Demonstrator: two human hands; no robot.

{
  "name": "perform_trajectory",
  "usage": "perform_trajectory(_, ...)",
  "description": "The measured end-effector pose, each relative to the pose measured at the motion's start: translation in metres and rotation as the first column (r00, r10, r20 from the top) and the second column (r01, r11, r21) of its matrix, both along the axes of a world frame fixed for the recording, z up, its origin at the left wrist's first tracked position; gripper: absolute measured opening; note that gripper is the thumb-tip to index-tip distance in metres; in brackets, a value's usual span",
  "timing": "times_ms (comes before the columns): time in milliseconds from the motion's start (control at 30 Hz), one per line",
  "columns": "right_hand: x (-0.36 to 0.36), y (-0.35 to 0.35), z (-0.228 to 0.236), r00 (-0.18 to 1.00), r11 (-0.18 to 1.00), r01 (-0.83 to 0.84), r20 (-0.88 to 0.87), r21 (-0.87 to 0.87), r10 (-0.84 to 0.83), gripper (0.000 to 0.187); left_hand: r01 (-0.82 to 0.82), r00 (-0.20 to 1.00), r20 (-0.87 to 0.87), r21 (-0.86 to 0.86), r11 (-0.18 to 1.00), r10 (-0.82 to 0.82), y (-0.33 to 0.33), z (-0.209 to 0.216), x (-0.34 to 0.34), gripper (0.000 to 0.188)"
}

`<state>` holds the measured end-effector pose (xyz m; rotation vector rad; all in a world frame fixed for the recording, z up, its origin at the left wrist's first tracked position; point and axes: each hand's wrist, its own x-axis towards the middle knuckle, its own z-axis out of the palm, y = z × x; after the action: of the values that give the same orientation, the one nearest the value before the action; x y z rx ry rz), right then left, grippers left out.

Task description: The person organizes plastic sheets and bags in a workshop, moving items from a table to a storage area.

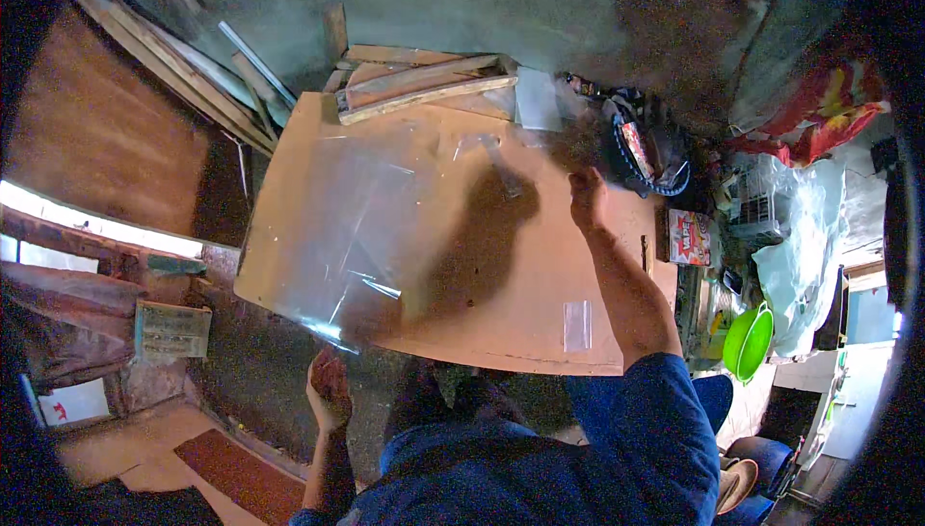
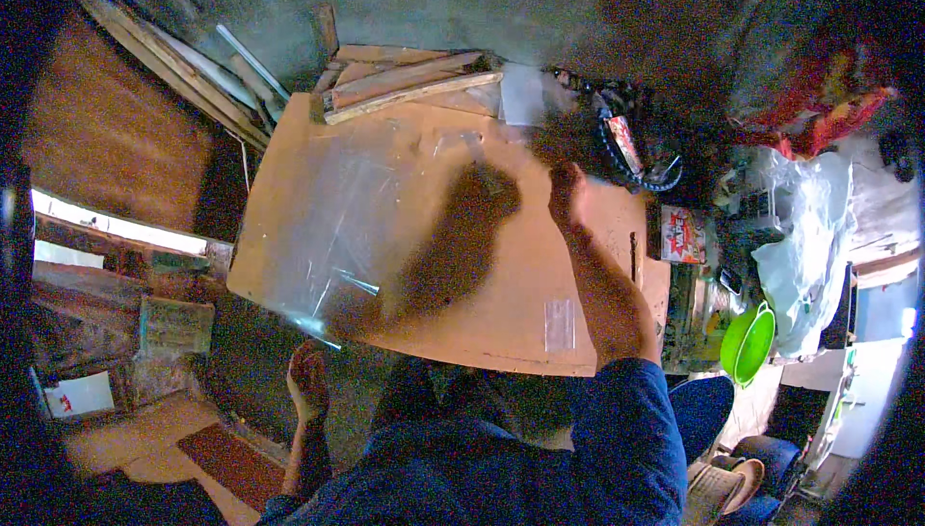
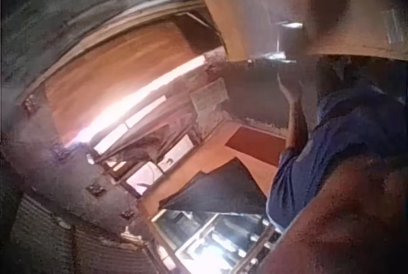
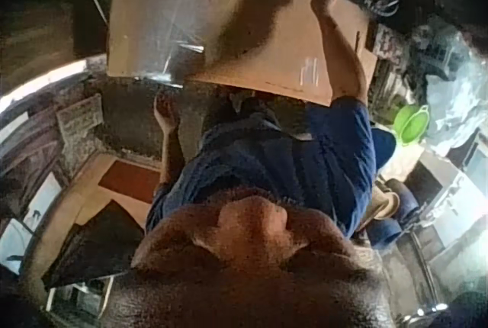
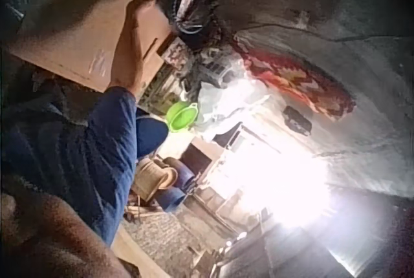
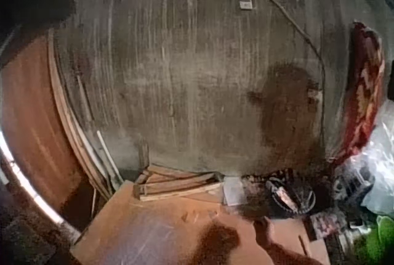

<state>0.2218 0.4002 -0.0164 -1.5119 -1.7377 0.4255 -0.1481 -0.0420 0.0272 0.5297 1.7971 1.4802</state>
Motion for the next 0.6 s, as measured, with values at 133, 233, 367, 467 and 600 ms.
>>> perform_trajectory(133,-0.04,-0.015,-0.019,0.957,0.983,-0.174,-0.244,-0.064,0.154,0.016,0.096,0.988,-0.104,-0.172,0.98,-0.115,0.0,-0.002,-0.007,0.036)
perform_trajectory(233,-0.057,-0.01,-0.021,0.97,0.967,-0.221,-0.08,0.125,0.231,0.019,0.047,0.993,-0.104,-0.065,0.997,-0.054,0.004,-0.005,-0.003,0.035)
perform_trajectory(367,-0.075,0.006,0.019,0.99,0.989,-0.127,-0.068,-0.078,0.122,0.03,-0.071,0.995,0.077,0.009,0.997,0.07,-0.008,-0.024,-0.009,0.034)
perform_trajectory(467,-0.047,0.042,0.004,0.979,0.988,-0.082,-0.198,-0.128,0.056,0.03,-0.095,0.993,0.072,-0.052,0.994,0.098,-0.004,-0.017,-0.007,0.034)
perform_trajectory(600,-0.058,0.059,0.006,0.987,0.994,-0.027,0.157,-0.106,0.043,0.026,-0.099,0.995,0.008,-0.09,0.991,0.1,-0.008,0.001,-0.006,0.033)
